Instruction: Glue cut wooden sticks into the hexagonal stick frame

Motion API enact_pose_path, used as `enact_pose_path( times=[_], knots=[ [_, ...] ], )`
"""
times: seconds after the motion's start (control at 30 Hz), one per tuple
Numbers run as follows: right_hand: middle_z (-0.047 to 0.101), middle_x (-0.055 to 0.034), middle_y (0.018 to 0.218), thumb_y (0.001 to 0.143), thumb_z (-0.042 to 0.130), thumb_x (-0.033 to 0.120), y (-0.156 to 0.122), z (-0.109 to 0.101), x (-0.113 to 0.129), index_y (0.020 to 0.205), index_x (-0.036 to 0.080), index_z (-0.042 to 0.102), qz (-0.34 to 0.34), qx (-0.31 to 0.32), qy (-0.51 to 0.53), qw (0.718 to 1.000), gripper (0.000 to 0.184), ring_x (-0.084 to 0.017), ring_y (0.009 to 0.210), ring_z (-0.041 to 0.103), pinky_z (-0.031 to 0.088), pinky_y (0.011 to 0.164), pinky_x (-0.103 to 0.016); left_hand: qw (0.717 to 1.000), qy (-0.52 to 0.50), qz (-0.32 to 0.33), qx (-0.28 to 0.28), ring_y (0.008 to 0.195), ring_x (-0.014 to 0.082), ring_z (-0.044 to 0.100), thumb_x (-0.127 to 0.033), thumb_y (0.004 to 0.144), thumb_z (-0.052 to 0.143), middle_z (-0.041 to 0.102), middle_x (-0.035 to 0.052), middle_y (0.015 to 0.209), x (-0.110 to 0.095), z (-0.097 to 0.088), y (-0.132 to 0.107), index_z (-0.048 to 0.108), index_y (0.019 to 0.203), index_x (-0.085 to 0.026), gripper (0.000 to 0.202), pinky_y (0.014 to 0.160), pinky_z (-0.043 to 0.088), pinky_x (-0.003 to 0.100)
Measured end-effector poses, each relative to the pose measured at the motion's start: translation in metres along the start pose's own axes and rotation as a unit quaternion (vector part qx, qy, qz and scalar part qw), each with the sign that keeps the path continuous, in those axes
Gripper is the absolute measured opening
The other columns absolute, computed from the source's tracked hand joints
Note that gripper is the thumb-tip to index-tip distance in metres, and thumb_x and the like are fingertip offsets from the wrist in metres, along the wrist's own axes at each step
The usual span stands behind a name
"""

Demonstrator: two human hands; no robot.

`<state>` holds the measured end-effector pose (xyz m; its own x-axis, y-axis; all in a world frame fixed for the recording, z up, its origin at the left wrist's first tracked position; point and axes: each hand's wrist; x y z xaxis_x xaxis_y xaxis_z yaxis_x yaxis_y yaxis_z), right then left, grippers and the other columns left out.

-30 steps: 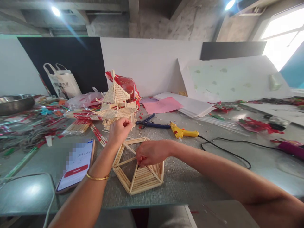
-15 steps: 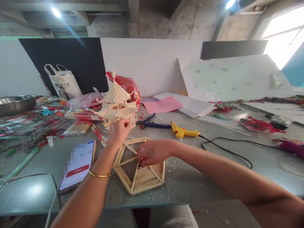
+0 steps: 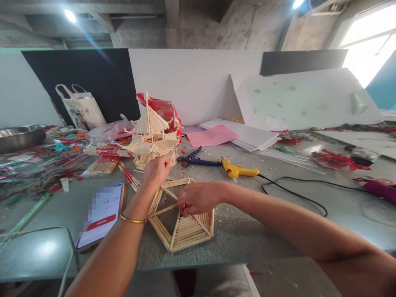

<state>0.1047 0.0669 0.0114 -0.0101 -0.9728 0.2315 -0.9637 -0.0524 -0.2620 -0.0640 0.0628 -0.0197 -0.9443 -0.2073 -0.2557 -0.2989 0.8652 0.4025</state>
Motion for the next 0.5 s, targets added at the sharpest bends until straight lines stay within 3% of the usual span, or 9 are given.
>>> enact_pose_path(
  times=[0.5],
  knots=[
    [0.066, -0.0048, 0.078, 0.077, 0.054, 0.017, 0.0018, 0.0022, 0.0003, 0.084, 0.012, 0.07, 0.005, 0.001, -0.01, 1.0, 0.018, -0.011, 0.064, 0.049, 0.032, 0.058, -0.022, 1.0, 0.013, 0.013, -0.004, 0.075, 0.0216, 0.064, -0.029, 0.078, 0.046, 0.071, 0.0056, 0.079, 0.0023, 0.0021, 0.0005, 0.067, 0.081, -0.023, 0.023, 0.063, 0.041, 0.027]
  ],
)
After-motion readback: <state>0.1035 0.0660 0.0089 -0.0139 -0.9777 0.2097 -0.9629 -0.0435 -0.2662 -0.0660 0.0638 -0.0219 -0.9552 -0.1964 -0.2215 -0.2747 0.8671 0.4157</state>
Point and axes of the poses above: each hand's wrist, its own y-axis towards the middle knuckle, its own z-axis out of the palm, x = y × z
